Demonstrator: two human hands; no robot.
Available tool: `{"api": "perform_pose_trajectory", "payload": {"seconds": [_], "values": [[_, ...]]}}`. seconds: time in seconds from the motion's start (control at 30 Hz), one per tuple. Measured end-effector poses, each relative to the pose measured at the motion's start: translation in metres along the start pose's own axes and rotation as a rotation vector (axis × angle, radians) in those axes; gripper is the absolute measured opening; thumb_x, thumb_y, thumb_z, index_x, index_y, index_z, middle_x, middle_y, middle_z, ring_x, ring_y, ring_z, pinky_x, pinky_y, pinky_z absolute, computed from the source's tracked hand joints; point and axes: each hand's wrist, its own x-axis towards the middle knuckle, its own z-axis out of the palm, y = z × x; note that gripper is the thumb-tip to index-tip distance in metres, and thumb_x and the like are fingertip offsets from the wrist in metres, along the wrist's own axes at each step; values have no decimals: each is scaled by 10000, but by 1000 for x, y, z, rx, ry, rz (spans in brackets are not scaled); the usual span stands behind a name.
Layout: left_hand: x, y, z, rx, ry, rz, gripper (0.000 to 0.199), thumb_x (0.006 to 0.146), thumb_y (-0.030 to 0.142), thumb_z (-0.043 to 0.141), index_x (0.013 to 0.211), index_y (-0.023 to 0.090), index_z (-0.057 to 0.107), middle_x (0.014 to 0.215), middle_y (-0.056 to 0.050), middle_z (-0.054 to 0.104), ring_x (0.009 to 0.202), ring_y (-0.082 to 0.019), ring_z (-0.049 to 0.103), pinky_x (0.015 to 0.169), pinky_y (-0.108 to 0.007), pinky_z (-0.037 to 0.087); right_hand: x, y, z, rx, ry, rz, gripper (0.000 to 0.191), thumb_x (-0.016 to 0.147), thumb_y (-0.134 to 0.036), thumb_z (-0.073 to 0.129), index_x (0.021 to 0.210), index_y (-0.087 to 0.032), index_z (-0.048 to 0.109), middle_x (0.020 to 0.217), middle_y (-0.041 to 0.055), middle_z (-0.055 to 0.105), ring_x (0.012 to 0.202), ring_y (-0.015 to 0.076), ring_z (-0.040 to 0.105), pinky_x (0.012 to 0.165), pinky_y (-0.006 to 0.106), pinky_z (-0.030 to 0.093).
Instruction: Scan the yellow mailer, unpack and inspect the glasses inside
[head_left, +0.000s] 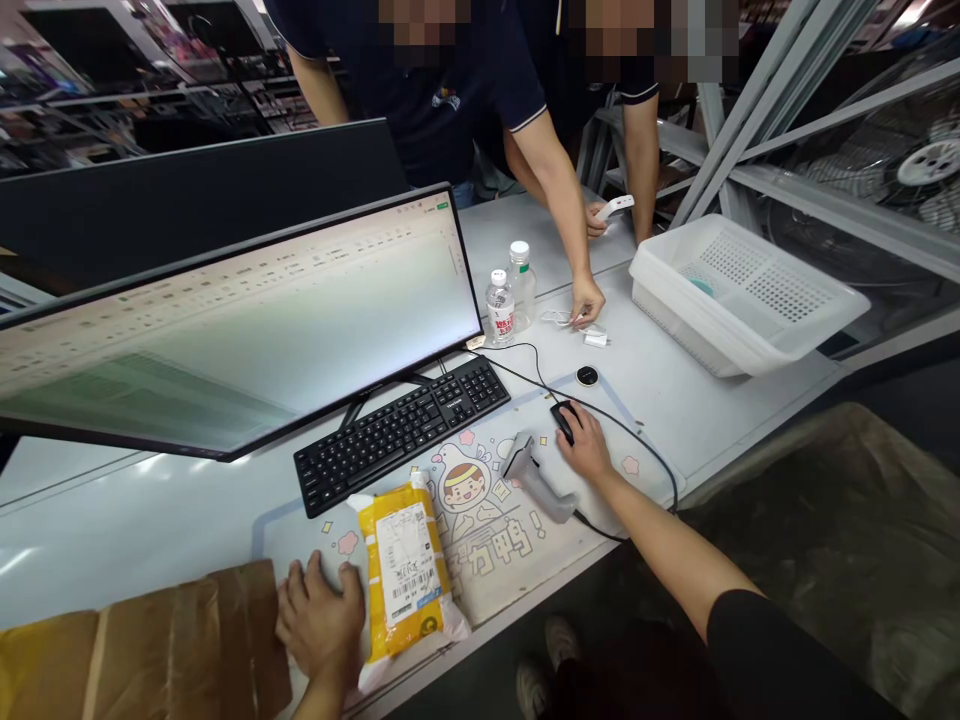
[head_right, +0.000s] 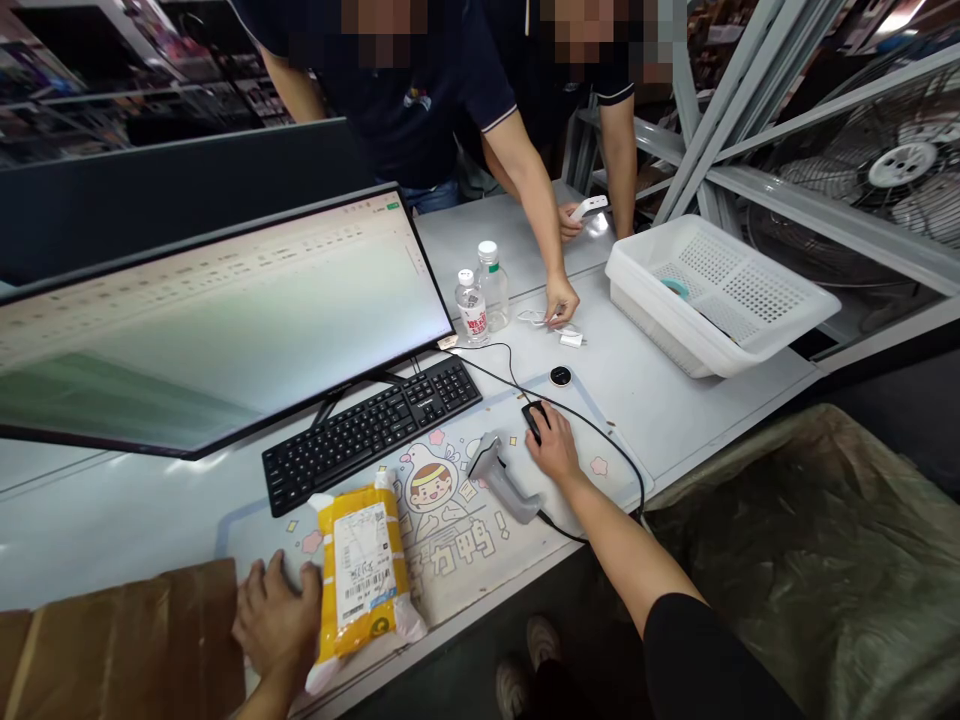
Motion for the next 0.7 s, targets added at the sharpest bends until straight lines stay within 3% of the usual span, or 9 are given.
{"api": "perform_pose_trajectory", "payload": {"seconds": [0.7], "values": [[0,-4,3,2,5,8,747,1081,567,319,1613,92,542,1718,-262,456,1644,-440,346,1306,-684,308,1,-3,-4,91,-16,54,489,1039,-384,517,1469,-190,644,1600,206,580,1461,353,560,1202,599,512]]}}
